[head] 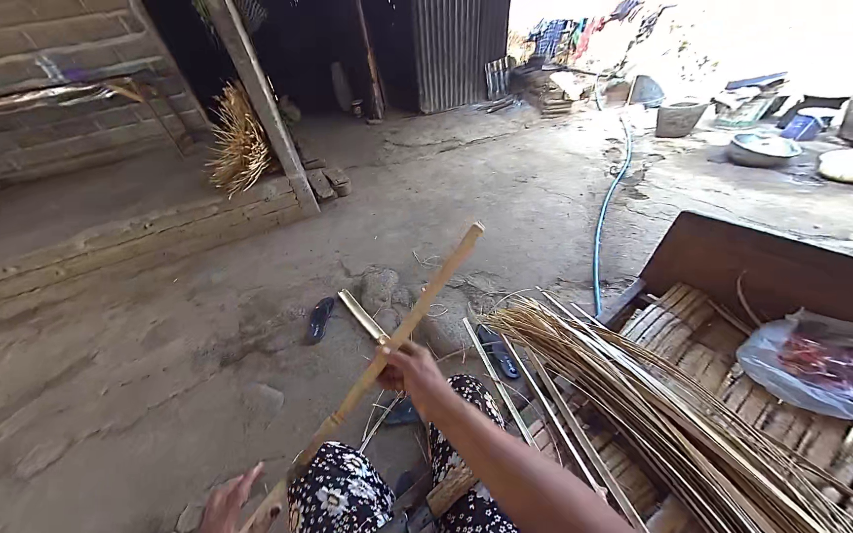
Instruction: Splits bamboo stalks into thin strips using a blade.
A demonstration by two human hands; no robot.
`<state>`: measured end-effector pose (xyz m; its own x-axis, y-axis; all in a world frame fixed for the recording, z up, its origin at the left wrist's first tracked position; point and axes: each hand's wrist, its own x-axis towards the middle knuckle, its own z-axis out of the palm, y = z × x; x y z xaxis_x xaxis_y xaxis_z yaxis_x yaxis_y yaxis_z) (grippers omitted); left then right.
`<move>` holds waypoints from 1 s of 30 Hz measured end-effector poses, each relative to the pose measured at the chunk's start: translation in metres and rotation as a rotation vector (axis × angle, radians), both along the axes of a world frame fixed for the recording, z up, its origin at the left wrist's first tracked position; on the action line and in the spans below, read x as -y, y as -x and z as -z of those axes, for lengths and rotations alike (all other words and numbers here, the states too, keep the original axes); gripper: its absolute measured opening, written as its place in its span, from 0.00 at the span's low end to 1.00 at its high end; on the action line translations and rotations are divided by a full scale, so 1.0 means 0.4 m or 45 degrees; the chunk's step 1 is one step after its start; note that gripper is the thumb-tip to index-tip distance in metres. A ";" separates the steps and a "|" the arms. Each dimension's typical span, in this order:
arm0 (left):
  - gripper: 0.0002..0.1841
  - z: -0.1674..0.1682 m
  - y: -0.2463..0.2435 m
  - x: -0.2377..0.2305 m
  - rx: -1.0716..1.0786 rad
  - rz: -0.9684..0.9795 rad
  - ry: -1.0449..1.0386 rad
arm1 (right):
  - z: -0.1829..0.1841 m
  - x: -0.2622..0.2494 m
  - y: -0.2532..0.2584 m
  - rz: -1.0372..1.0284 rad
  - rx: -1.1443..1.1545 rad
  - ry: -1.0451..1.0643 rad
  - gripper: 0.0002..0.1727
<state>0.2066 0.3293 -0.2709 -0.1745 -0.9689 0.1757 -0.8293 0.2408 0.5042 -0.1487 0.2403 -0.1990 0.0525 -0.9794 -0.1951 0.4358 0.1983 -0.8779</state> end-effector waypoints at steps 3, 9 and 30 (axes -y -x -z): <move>0.29 -0.160 0.110 0.047 -0.241 0.140 0.222 | 0.023 -0.087 -0.114 -0.223 -0.218 0.190 0.16; 0.33 -0.392 0.406 0.046 -0.859 0.517 0.336 | 0.036 -0.199 -0.222 -0.473 -0.824 0.710 0.16; 0.09 -0.238 0.378 0.010 -1.356 0.523 0.168 | -0.100 -0.191 0.082 0.005 -0.791 0.633 0.17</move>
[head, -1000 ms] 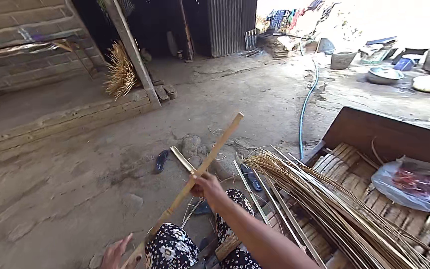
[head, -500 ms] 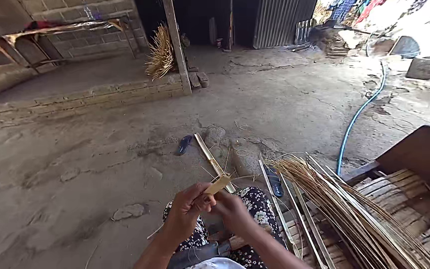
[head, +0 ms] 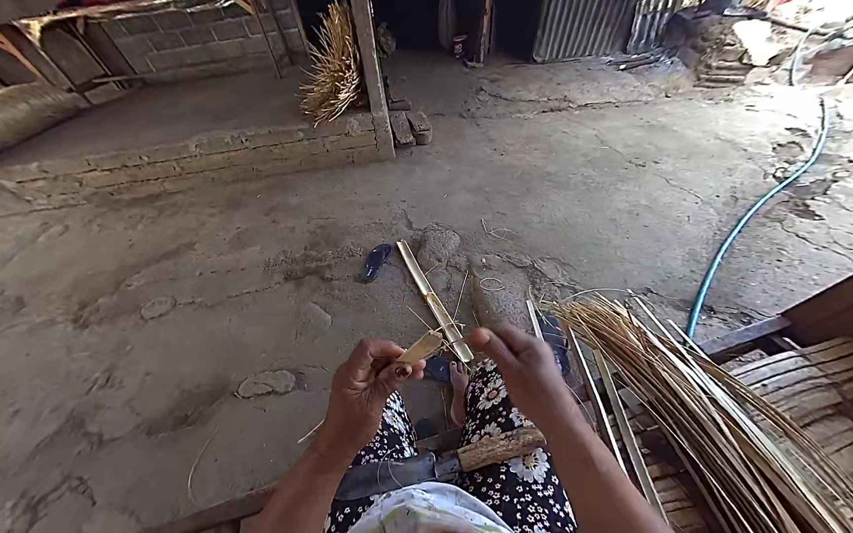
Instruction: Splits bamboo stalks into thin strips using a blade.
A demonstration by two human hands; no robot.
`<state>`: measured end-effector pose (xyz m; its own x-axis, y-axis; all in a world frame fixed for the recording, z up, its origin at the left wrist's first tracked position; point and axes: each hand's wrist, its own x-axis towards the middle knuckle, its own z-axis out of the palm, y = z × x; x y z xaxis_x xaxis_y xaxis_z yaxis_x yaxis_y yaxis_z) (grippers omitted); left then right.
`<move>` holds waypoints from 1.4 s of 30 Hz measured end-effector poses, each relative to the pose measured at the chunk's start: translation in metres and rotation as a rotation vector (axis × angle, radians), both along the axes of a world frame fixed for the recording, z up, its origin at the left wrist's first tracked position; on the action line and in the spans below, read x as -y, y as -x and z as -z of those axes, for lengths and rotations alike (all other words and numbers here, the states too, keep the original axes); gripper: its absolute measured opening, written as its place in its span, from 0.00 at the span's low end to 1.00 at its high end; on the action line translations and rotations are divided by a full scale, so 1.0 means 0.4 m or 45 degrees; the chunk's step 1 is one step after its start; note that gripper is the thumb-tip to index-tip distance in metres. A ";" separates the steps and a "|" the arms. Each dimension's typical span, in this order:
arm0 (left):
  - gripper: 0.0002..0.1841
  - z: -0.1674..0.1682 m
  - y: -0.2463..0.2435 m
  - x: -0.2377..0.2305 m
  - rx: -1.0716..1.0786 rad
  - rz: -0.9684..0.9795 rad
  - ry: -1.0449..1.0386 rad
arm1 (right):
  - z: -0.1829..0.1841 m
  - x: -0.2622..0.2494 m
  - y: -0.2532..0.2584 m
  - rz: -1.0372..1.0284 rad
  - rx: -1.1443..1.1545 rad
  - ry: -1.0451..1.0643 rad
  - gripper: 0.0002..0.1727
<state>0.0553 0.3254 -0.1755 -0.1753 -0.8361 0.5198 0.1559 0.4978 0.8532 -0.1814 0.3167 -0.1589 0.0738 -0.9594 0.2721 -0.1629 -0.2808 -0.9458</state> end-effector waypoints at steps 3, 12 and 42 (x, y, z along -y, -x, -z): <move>0.08 0.017 0.023 0.004 0.017 -0.056 0.065 | -0.001 -0.028 -0.020 -0.291 -0.025 0.027 0.39; 0.10 -0.002 0.018 0.031 0.529 -0.506 0.570 | 0.024 -0.032 -0.027 -0.123 0.133 0.378 0.10; 0.07 -0.048 -0.003 0.038 0.599 -0.054 0.117 | 0.033 -0.037 -0.057 -0.143 0.132 0.365 0.11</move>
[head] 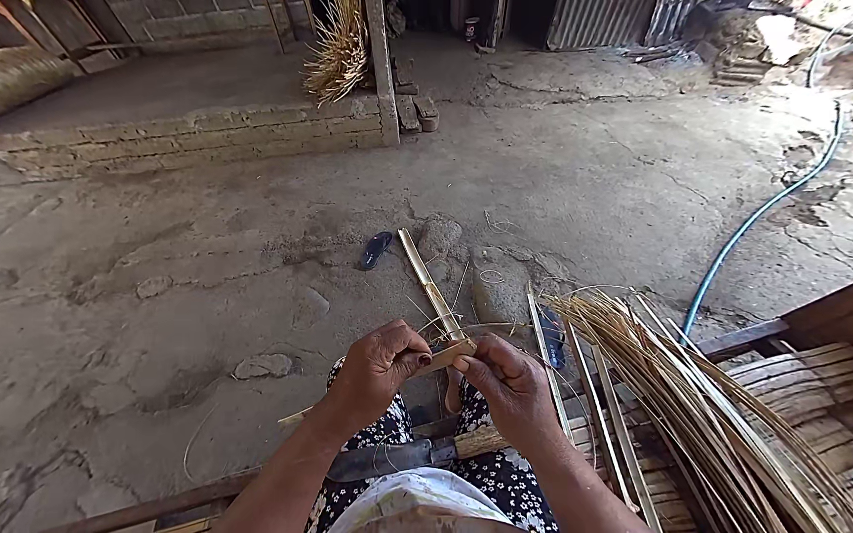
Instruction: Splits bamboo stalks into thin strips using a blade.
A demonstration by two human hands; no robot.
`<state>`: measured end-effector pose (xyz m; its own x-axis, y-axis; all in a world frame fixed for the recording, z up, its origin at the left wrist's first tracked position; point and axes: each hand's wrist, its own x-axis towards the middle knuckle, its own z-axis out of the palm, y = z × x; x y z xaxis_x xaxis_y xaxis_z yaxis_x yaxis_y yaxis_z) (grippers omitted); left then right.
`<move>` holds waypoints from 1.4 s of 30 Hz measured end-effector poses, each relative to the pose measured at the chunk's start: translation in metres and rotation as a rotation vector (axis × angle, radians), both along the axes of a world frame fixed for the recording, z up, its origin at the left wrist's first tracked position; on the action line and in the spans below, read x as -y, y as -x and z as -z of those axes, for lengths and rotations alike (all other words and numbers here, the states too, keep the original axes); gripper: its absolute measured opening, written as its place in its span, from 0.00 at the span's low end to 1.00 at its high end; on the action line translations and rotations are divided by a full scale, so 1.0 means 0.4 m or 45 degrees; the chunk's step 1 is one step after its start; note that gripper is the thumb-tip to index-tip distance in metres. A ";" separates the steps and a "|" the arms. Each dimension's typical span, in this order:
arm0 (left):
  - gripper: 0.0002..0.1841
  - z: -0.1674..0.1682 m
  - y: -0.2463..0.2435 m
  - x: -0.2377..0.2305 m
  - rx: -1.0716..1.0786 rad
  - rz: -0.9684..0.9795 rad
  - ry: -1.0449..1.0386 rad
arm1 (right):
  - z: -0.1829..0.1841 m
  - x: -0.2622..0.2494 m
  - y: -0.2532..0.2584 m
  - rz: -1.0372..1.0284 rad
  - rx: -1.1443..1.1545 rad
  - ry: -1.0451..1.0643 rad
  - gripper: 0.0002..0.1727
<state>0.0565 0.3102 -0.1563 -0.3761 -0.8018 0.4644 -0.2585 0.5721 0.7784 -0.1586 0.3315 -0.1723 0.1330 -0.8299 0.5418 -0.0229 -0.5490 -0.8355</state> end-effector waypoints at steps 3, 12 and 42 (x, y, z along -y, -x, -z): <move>0.07 0.003 -0.007 0.005 -0.027 0.060 -0.038 | 0.003 -0.001 0.001 0.003 -0.037 0.026 0.11; 0.07 0.015 -0.008 0.007 -0.033 0.064 -0.019 | 0.013 -0.002 0.001 0.053 -0.104 0.045 0.11; 0.05 -0.197 -0.520 0.141 -0.737 -1.159 0.356 | 0.058 -0.009 0.078 0.187 0.034 -0.129 0.09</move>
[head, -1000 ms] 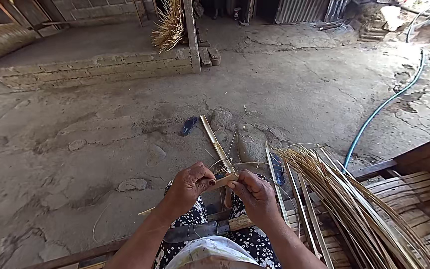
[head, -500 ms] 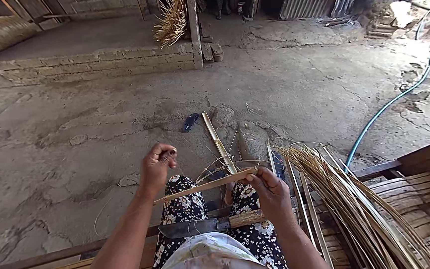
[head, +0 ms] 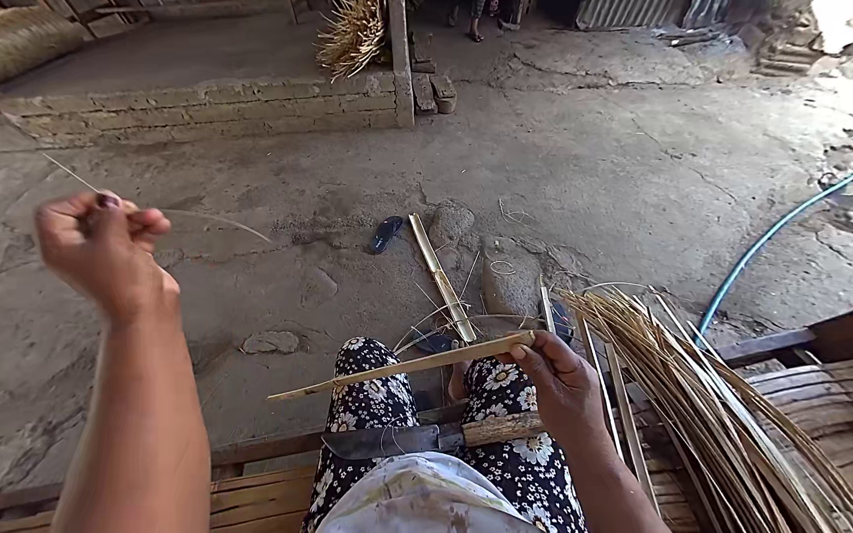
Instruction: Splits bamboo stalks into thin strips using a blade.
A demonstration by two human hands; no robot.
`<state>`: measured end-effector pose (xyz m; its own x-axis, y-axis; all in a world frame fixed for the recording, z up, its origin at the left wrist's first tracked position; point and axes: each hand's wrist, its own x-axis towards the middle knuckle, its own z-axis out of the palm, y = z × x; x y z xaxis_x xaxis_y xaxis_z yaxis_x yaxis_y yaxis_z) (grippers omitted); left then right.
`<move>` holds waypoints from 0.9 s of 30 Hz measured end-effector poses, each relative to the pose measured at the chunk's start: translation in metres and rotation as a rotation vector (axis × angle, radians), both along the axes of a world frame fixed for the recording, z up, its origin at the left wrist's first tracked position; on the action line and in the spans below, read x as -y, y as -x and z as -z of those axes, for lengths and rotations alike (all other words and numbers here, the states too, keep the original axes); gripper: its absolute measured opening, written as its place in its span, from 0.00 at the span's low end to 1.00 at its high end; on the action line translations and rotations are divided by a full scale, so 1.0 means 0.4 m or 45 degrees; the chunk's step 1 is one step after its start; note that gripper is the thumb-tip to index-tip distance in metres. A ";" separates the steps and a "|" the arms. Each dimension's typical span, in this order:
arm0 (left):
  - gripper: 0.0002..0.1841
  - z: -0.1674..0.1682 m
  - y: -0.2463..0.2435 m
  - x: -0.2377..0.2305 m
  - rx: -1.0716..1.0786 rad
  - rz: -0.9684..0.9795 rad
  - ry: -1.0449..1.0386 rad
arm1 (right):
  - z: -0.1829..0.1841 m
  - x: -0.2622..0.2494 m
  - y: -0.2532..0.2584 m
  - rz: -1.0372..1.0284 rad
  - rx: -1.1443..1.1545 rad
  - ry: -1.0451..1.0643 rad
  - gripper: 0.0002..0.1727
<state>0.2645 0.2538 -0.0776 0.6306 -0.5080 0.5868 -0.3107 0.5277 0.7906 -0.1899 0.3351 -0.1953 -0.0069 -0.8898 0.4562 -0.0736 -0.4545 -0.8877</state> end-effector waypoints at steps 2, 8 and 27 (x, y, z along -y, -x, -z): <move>0.11 -0.053 -0.029 -0.001 0.055 -0.016 -0.003 | 0.000 0.001 -0.003 0.010 0.009 -0.004 0.09; 0.36 0.085 0.305 -0.110 0.779 0.652 -0.558 | -0.028 0.003 -0.089 -0.083 -0.031 0.111 0.10; 0.14 0.222 0.379 -0.178 0.146 1.074 -0.110 | 0.151 -0.072 -0.051 -0.583 -1.268 -0.872 0.28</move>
<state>0.1130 0.3251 -0.1665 -0.0394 -0.8265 0.5616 0.0782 0.5578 0.8263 -0.1693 0.3638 -0.2556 0.4362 -0.7741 -0.4588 -0.7938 -0.0908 -0.6014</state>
